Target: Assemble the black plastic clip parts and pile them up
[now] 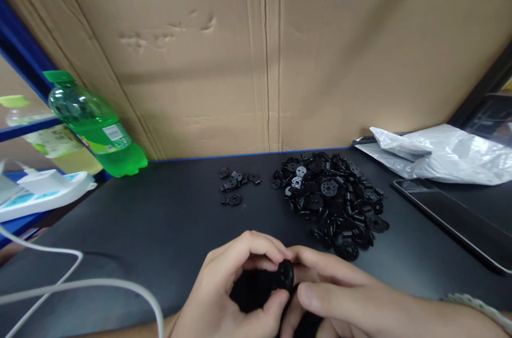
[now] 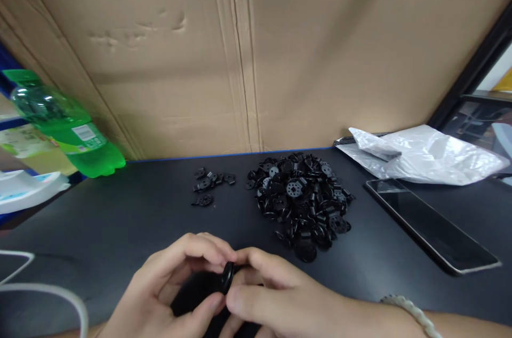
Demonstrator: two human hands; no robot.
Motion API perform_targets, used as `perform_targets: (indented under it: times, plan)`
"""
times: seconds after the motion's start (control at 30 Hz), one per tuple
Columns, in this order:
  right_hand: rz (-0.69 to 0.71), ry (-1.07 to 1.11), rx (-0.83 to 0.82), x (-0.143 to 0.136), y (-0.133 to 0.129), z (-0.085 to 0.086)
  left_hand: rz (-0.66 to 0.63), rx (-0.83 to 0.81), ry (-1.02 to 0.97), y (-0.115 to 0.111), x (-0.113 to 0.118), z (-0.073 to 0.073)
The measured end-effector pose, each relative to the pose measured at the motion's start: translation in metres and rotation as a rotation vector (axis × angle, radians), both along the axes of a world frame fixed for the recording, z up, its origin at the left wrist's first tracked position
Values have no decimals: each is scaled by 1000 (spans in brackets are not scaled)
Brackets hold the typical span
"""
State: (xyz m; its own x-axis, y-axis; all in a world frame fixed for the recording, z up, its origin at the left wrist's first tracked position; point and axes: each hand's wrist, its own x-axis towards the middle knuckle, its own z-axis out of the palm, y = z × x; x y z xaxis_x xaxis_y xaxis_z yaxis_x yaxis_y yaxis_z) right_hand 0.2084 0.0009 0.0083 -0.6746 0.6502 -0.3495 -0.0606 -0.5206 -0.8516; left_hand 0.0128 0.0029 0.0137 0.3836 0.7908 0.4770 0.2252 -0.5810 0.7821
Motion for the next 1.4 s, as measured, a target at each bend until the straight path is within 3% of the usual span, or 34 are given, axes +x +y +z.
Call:
perform_targets:
  times: [0.27, 0.43, 0.73, 1.17, 1.4]
  plan:
    - [-28, 33, 98, -4, 1, -4, -128, 60, -18, 0, 3, 1]
    - [-32, 21, 138, -5, 3, -5, -119, 14, -26, 0, 2, -1]
    - [109, 12, 267, -2, 6, 13, -168, 4, -97, -4, 0, -4]
    - [101, 75, -39, -1, 6, -4, -200, -145, -136, -5, 0, -4]
    - [45, 151, -108, -9, 3, -8, -191, -148, -129, -2, 3, -6]
